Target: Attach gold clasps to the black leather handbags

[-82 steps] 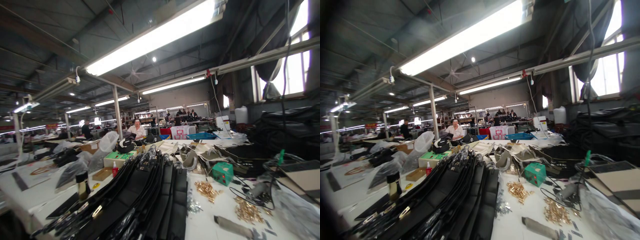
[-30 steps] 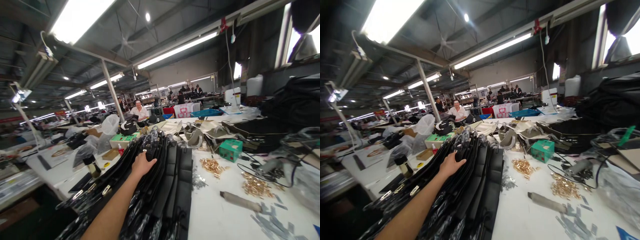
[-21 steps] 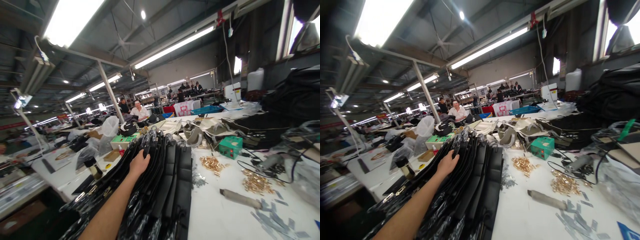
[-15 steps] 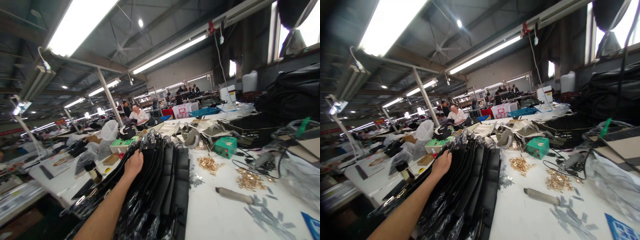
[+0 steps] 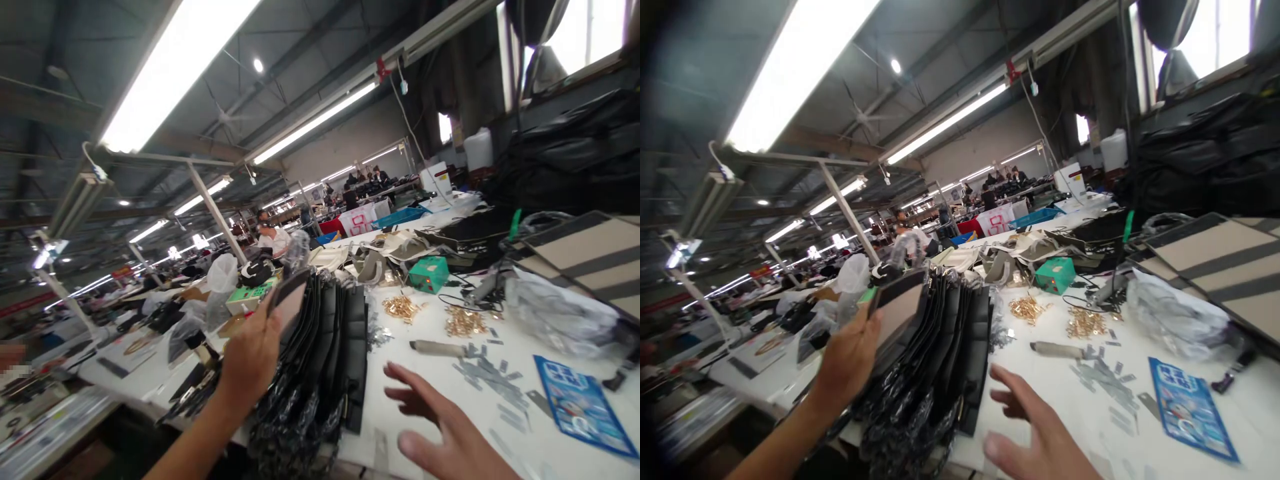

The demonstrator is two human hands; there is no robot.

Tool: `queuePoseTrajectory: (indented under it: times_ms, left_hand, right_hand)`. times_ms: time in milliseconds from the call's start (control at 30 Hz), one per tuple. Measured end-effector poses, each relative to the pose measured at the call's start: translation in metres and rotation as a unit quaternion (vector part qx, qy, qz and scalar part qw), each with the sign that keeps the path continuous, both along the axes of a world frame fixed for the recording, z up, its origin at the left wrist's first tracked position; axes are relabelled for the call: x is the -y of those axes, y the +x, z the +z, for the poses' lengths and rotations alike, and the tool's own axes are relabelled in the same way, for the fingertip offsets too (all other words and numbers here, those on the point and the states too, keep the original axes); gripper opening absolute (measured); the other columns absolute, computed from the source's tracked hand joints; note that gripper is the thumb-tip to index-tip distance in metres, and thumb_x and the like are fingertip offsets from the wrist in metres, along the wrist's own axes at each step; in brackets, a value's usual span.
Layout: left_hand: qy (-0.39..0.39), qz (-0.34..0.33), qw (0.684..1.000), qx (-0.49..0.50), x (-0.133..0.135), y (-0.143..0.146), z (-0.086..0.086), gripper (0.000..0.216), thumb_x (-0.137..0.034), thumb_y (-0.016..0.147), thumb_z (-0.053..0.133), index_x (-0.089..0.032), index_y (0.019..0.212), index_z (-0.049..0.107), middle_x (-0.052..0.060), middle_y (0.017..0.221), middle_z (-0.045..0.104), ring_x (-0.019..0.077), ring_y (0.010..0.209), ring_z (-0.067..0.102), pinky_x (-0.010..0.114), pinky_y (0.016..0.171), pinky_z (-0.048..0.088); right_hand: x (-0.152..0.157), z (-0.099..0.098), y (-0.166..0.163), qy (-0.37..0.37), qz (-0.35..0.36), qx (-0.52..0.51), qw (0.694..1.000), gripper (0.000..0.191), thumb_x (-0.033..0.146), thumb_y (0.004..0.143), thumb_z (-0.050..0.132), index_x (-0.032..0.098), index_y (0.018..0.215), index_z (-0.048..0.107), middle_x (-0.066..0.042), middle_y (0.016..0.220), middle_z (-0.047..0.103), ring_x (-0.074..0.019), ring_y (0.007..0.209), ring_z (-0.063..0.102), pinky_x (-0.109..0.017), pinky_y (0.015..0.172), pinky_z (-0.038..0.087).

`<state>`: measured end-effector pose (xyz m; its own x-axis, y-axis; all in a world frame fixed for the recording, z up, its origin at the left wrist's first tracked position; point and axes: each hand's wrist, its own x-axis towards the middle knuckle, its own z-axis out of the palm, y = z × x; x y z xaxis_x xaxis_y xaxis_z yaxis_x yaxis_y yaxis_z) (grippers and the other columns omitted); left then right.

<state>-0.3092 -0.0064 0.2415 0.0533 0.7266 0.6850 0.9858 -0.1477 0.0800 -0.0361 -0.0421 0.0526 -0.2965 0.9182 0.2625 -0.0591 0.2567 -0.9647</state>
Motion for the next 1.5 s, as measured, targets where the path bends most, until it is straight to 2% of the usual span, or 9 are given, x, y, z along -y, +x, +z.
queuePoseTrajectory:
  times_ms: [133,300,400,567,833,933,1033,1167,1500]
  left_hand:
    - [-0.093,-0.186,0.975,-0.076,0.026,0.089,-0.085,0.051,-0.025,0.094,0.044,-0.018,0.144,0.047,0.013,0.138,0.061,0.0258,0.122,0.061,0.040,0.102,0.051]
    - [-0.151,-0.306,0.938,-0.056,0.034,0.137,-0.151,0.058,-0.022,0.085,0.059,-0.019,0.142,0.048,0.011,0.146,0.054,0.0260,0.130,0.054,0.041,0.106,0.050]
    - [-0.113,-0.346,0.932,0.002,0.019,0.133,-0.156,0.046,-0.020,0.087,0.059,-0.024,0.132,0.056,0.008,0.136,0.062,0.0233,0.126,0.056,0.040,0.106,0.049]
    - [-0.135,-0.220,0.933,0.252,-0.031,0.125,-0.140,0.068,-0.037,0.081,0.071,-0.018,0.141,0.047,0.016,0.140,0.055,0.0325,0.128,0.053,0.054,0.108,0.044]
    - [-0.362,-0.348,0.639,0.582,-0.056,0.158,-0.106,0.054,-0.032,0.076,0.080,-0.018,0.125,0.062,0.012,0.115,0.073,0.0311,0.104,0.070,0.046,0.095,0.054]
    - [-0.366,-0.320,0.584,0.650,-0.059,0.160,-0.114,0.052,-0.029,0.070,0.084,-0.013,0.117,0.066,0.014,0.103,0.077,0.0309,0.091,0.073,0.045,0.086,0.057]
    - [-0.337,-0.265,0.586,0.687,-0.061,0.155,-0.130,0.047,-0.031,0.067,0.086,-0.010,0.107,0.070,0.014,0.093,0.078,0.0294,0.084,0.073,0.042,0.083,0.058]
    - [-0.320,-0.266,0.573,0.706,-0.060,0.151,-0.146,0.050,-0.035,0.070,0.083,-0.011,0.113,0.070,0.014,0.097,0.078,0.0284,0.088,0.073,0.042,0.086,0.056]
    - [-0.245,-0.296,0.664,0.642,-0.059,0.146,-0.176,0.054,-0.044,0.081,0.073,-0.016,0.127,0.064,0.008,0.111,0.075,0.0283,0.112,0.064,0.042,0.102,0.045]
  right_hand:
    - [-0.017,0.043,-0.028,-0.029,-0.005,-0.239,0.971,0.094,0.065,0.069,0.078,0.028,0.148,0.043,-0.011,0.150,0.049,-0.0343,0.128,0.055,-0.048,0.105,0.047]
    - [-0.032,0.006,0.004,-0.147,-0.182,-0.315,0.920,0.053,0.053,0.079,0.073,0.019,0.119,0.066,-0.009,0.114,0.074,-0.0300,0.111,0.065,-0.044,0.101,0.048]
    - [-0.035,-0.012,0.042,-0.164,-0.185,-0.353,0.902,0.048,0.049,0.080,0.075,0.020,0.116,0.067,-0.008,0.108,0.075,-0.0283,0.103,0.068,-0.041,0.093,0.052]
    - [-0.051,0.001,0.075,-0.147,-0.170,-0.342,0.912,0.044,0.048,0.078,0.077,0.022,0.113,0.067,-0.006,0.103,0.077,-0.0246,0.097,0.070,-0.036,0.090,0.053]
    - [-0.092,0.070,0.105,-0.072,-0.168,-0.154,0.971,0.057,0.053,0.081,0.071,0.026,0.130,0.060,-0.005,0.103,0.077,-0.0272,0.089,0.072,-0.038,0.077,0.057]
    - [-0.094,0.072,0.106,0.050,-0.278,0.024,0.959,0.058,0.050,0.085,0.065,0.026,0.137,0.055,-0.009,0.119,0.071,-0.0302,0.103,0.068,-0.046,0.088,0.055]
    - [-0.088,0.058,0.098,0.252,-0.400,0.184,0.862,0.056,0.039,0.086,0.068,0.028,0.139,0.053,-0.010,0.139,0.058,-0.0308,0.125,0.055,-0.050,0.104,0.045]
    - [-0.078,0.045,0.080,0.411,-0.312,0.356,0.779,0.037,0.026,0.089,0.065,0.032,0.126,0.063,-0.005,0.137,0.062,-0.0304,0.135,0.045,-0.051,0.107,0.039]
    - [-0.085,0.041,0.078,0.316,-0.254,0.235,0.884,0.024,0.030,0.089,0.063,0.029,0.111,0.072,-0.007,0.095,0.066,-0.0244,0.093,0.060,-0.040,0.082,0.049]
